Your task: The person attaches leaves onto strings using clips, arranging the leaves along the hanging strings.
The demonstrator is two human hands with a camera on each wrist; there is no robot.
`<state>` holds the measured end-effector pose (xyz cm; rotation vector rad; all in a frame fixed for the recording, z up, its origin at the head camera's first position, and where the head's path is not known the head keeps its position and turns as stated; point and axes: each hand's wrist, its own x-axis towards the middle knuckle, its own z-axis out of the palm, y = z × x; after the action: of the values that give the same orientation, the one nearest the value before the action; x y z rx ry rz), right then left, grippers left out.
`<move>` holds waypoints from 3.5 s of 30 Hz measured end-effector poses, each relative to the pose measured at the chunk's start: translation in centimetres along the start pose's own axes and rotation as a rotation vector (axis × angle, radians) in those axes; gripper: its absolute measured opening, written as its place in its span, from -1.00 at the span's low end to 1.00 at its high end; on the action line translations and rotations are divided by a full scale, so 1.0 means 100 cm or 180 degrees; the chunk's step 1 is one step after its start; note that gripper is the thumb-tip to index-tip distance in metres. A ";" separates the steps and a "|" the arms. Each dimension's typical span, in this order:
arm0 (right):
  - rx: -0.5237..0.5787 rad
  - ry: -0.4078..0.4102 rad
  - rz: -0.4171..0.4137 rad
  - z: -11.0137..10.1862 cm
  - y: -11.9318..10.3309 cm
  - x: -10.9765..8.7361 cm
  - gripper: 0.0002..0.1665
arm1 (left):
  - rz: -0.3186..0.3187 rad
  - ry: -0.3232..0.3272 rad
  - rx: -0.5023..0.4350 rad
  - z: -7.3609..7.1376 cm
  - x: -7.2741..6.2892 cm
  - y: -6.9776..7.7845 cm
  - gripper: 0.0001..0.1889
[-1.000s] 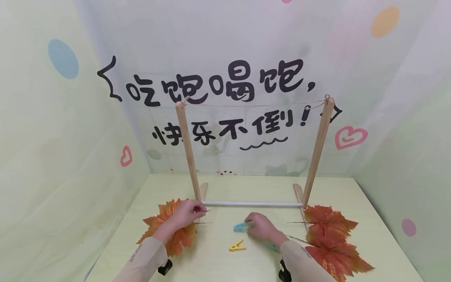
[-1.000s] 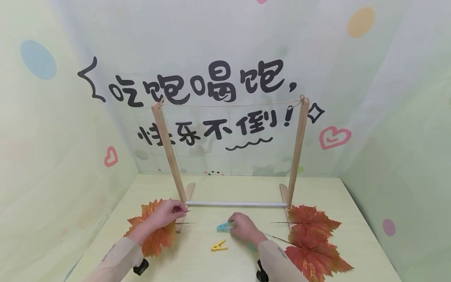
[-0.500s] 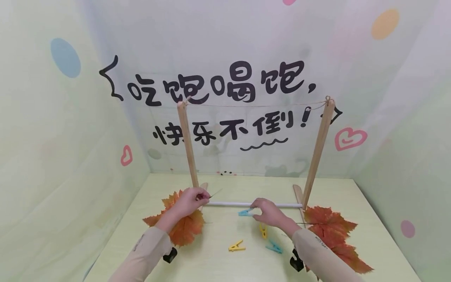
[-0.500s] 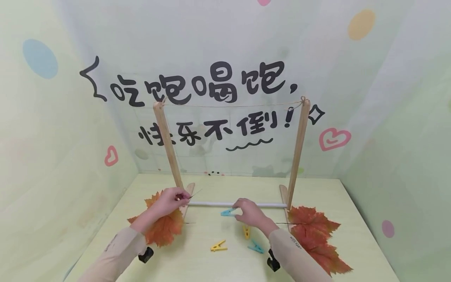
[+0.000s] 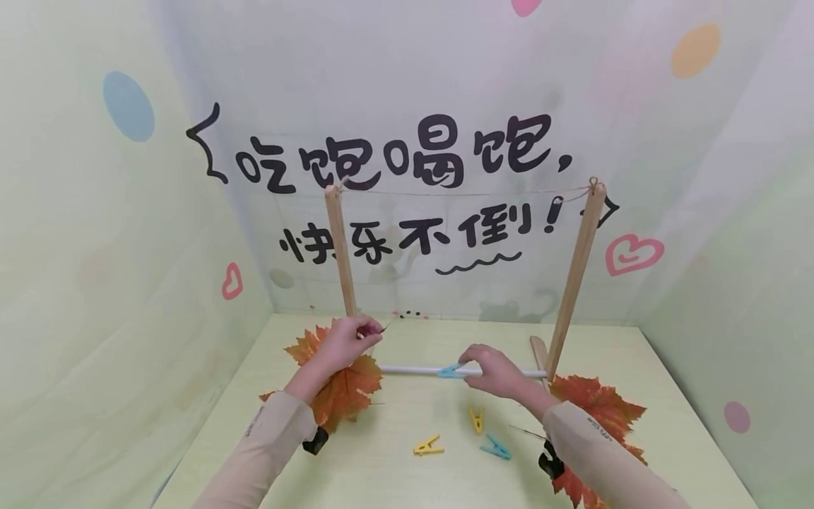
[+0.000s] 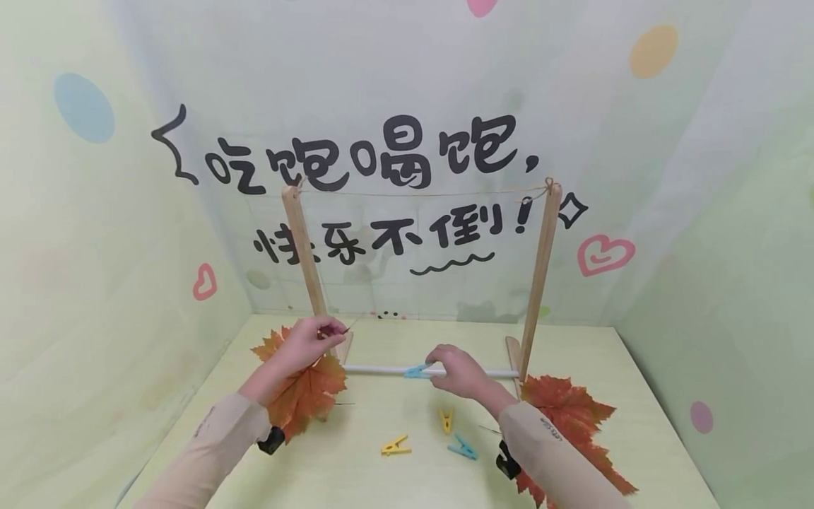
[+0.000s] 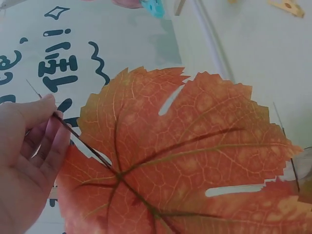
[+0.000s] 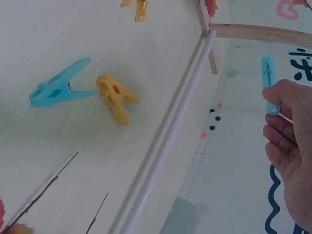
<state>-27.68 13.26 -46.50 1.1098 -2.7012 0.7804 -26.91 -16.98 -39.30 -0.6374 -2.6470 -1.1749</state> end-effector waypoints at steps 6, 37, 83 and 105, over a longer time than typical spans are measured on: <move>-0.0035 -0.0061 0.0051 -0.010 -0.006 -0.001 -0.74 | -0.0127 0.0185 -0.0237 -0.008 0.012 0.009 -0.92; -0.0256 -0.0075 -0.0107 -0.034 -0.003 -0.009 -0.73 | -0.0068 0.1361 -0.0867 -0.067 0.078 0.075 -0.78; -0.0316 0.0906 -0.0926 -0.138 -0.043 0.026 -0.66 | -0.0226 0.1937 -0.1360 -0.055 0.106 0.085 -0.76; -0.0523 0.1435 -0.0978 -0.194 -0.089 0.083 -0.68 | -0.0185 0.2041 -0.1133 -0.047 0.105 0.079 -0.82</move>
<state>-29.26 12.51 -23.63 1.1144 -2.1201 0.6494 -32.77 -12.41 -27.46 -0.1745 -1.9510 -1.5632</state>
